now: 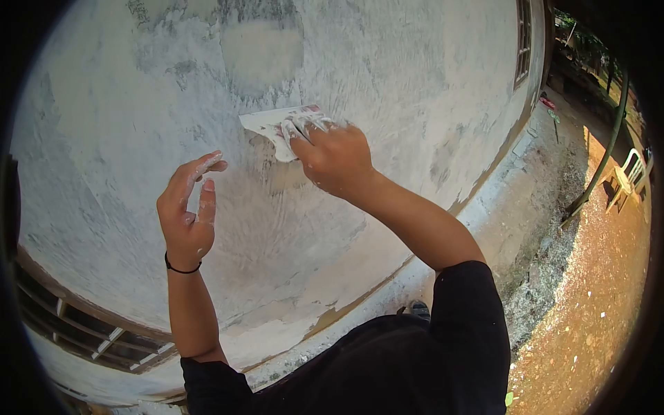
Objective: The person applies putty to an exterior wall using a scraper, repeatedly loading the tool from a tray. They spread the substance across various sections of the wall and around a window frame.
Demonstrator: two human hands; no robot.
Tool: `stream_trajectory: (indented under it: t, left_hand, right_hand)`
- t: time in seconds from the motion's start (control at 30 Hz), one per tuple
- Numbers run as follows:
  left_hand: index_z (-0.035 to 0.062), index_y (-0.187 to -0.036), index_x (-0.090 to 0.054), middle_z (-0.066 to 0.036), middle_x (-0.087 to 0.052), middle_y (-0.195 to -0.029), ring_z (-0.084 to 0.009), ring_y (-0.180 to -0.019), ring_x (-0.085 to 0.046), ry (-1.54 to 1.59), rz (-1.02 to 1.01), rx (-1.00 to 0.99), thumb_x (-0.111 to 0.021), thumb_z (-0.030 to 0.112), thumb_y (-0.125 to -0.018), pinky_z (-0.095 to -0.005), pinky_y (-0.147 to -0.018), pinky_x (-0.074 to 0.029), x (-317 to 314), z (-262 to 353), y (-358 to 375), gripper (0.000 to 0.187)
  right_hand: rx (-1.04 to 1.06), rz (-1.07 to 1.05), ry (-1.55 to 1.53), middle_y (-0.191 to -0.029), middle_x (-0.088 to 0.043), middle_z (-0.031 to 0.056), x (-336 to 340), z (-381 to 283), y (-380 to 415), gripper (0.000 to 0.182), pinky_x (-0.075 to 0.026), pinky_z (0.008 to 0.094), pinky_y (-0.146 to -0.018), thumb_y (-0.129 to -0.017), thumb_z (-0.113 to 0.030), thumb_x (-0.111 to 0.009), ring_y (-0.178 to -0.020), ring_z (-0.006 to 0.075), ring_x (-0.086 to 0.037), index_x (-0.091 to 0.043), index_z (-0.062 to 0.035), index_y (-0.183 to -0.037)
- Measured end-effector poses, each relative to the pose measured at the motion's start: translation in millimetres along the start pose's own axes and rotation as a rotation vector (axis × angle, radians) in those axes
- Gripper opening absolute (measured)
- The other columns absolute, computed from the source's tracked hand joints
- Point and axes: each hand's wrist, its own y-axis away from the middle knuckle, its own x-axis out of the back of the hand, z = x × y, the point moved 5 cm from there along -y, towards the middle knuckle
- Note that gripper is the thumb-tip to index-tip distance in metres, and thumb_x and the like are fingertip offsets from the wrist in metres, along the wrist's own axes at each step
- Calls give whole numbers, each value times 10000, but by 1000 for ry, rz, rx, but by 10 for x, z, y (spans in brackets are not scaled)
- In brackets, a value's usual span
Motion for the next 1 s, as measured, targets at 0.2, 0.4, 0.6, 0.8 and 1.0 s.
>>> stream_trajectory:
  t: [0.2,0.4,0.6,0.8,1.0]
  left_hand:
    - [47,-1075,-615,-114,-645,-977,-260,-892,-595,-60,-10,-58,-547,-4,-734,-328,-771,-418,-50,-118,70,352]
    - [48,-1074,-611,-116,-637,-979,-264,-888,-589,-143,-116,-31,-555,4,-726,-333,-754,-408,-92,-48,212,355]
    - [61,-1081,-607,-102,-640,-960,-262,-887,-591,-214,-132,-5,-571,20,-720,-343,-742,-408,-61,60,239,365]
    - [72,-1070,-613,-91,-642,-932,-249,-872,-594,-268,-156,69,-585,32,-721,-349,-734,-409,-8,185,220,353]
    - [79,-1067,-616,-81,-643,-915,-234,-864,-597,-358,-163,154,-590,42,-731,-343,-739,-407,86,272,238,339]
  right_hand:
    - [78,-142,69,-747,-642,128,-817,-788,1125,75,-352,261,-369,-670,-138,-581,-508,166,-560,-595,-80,-715]
    - [-11,-347,-206,-677,-610,87,-543,-1116,1526,74,-395,321,-411,-654,-131,-586,-503,174,-564,-595,-91,-715]
    - [-74,-691,-358,-694,-618,79,-481,-487,960,79,-448,391,-547,-676,-106,-586,-576,252,-604,-621,-96,-746]
    - [-37,-654,-237,-666,-616,75,-414,247,-323,136,-456,375,-595,-637,-43,-612,-623,269,-610,-632,-89,-764]
    - [-45,-577,-262,-680,-624,107,-21,536,-858,169,-478,372,-583,-629,-53,-653,-631,289,-613,-646,-67,-797]
